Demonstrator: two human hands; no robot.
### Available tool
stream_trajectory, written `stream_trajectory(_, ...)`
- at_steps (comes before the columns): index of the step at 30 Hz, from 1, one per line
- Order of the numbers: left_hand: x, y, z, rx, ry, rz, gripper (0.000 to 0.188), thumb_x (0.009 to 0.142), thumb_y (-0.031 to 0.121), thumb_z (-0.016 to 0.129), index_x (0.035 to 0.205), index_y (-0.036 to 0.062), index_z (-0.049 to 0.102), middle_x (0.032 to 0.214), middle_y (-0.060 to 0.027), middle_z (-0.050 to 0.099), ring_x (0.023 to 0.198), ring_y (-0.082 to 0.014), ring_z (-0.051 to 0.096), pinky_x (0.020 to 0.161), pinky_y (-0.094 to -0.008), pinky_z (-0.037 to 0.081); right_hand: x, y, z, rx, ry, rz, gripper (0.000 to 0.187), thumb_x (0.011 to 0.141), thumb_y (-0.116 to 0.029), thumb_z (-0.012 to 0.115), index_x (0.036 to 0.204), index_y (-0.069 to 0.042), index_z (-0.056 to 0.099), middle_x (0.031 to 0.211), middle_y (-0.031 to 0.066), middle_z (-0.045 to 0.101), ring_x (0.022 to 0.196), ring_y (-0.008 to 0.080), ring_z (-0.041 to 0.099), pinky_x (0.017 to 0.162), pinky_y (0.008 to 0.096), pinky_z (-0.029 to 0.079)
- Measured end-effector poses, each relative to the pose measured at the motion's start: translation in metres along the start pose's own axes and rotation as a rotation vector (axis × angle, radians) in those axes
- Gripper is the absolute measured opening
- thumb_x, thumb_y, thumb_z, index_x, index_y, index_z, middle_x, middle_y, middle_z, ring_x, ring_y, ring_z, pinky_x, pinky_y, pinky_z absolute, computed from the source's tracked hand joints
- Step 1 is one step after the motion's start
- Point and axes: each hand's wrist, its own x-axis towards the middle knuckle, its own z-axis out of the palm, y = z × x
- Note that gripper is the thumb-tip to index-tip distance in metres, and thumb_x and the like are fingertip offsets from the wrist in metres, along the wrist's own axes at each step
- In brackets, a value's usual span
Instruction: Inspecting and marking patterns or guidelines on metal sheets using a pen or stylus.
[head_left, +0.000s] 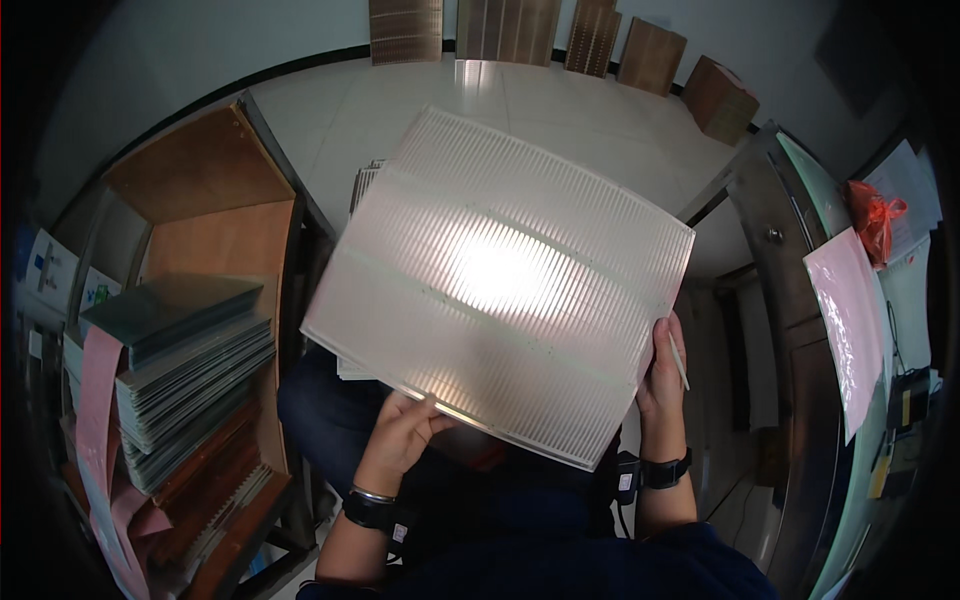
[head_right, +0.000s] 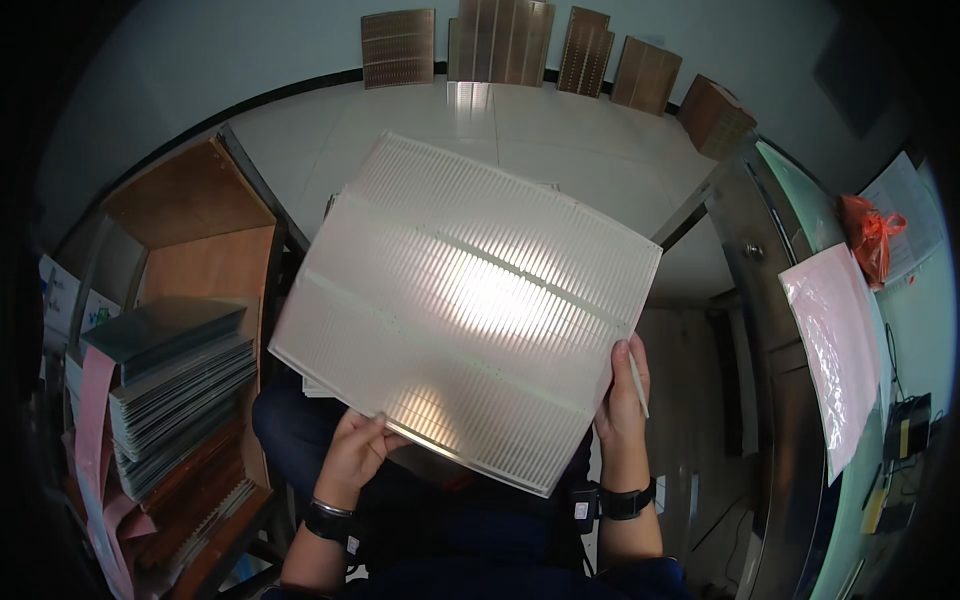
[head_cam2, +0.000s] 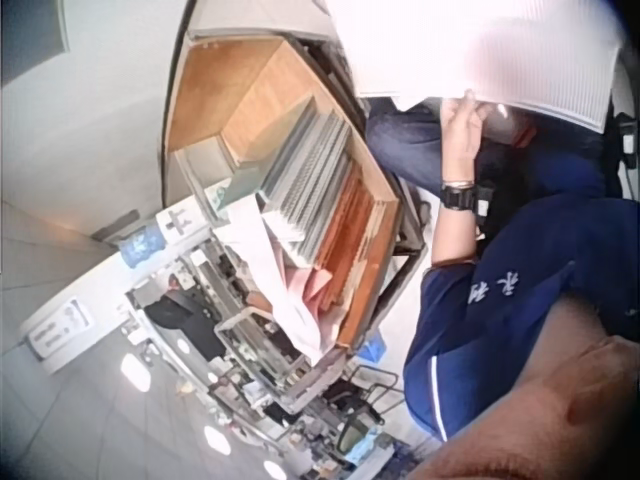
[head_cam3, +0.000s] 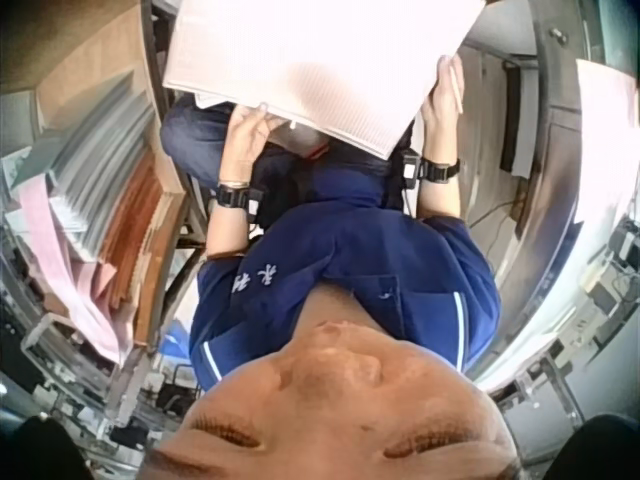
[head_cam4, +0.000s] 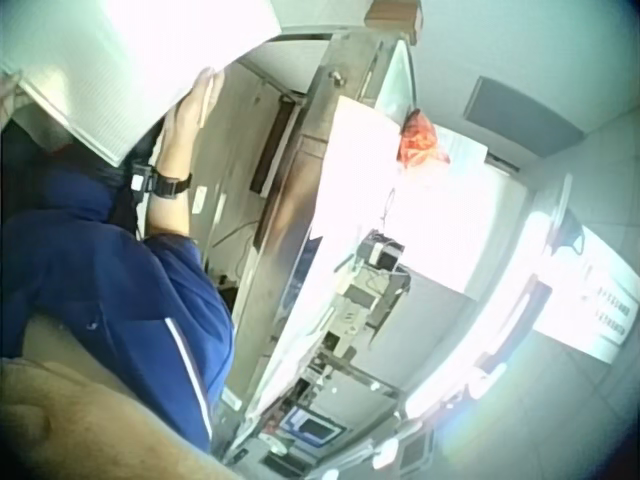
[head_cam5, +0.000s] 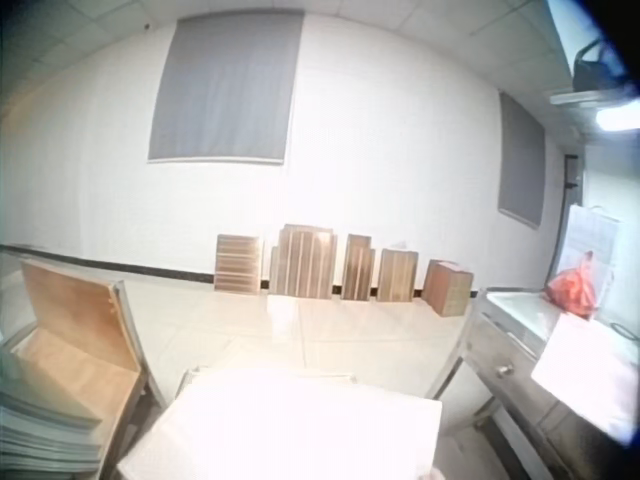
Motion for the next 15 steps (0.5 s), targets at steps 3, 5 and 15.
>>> stream_trajectory(3, 0.003, 0.018, 0.027, -0.200, 0.046, 0.205, 0.043, 0.095, 0.012, 0.048, 0.135, 0.0027, 0.034, 0.123, -0.0132, 0.053, 0.112, -0.0227, 0.054, 0.094, -0.0383, 0.048, -0.005, 0.013, 0.029, 0.168, -0.045, -0.035, 0.032, 0.098, -0.017, 0.044, 0.126, -0.001, 0.042, 0.124, 0.0103, 0.052, 0.112, 0.0149, 0.051, 0.097, 0.0289, 0.043)
stream_trajectory(5, 0.003, 0.020, 0.042, -0.226, 0.059, 0.324, 0.051, 0.096, 0.013, 0.047, 0.141, 0.0068, 0.026, 0.129, -0.0119, 0.048, 0.117, -0.0241, 0.050, 0.101, -0.0395, 0.043, -0.016, 0.022, 0.055, 0.267, -0.096, 0.033, 0.034, 0.098, -0.015, 0.043, 0.130, -0.002, 0.037, 0.126, 0.0108, 0.050, 0.115, 0.0163, 0.050, 0.099, 0.0301, 0.043)
stream_trajectory(15, -0.019, 0.061, 0.025, 0.124, 0.248, 0.294, 0.042, 0.093, 0.018, 0.057, 0.127, -0.0012, 0.043, 0.120, -0.0120, 0.056, 0.107, -0.0190, 0.056, 0.093, -0.0313, 0.044, 0.006, 0.007, 0.030, 0.236, -0.083, 0.090, 0.030, 0.097, -0.017, 0.044, 0.120, 0.004, 0.048, 0.107, 0.0113, 0.061, 0.097, 0.0155, 0.062, 0.082, 0.0299, 0.055)
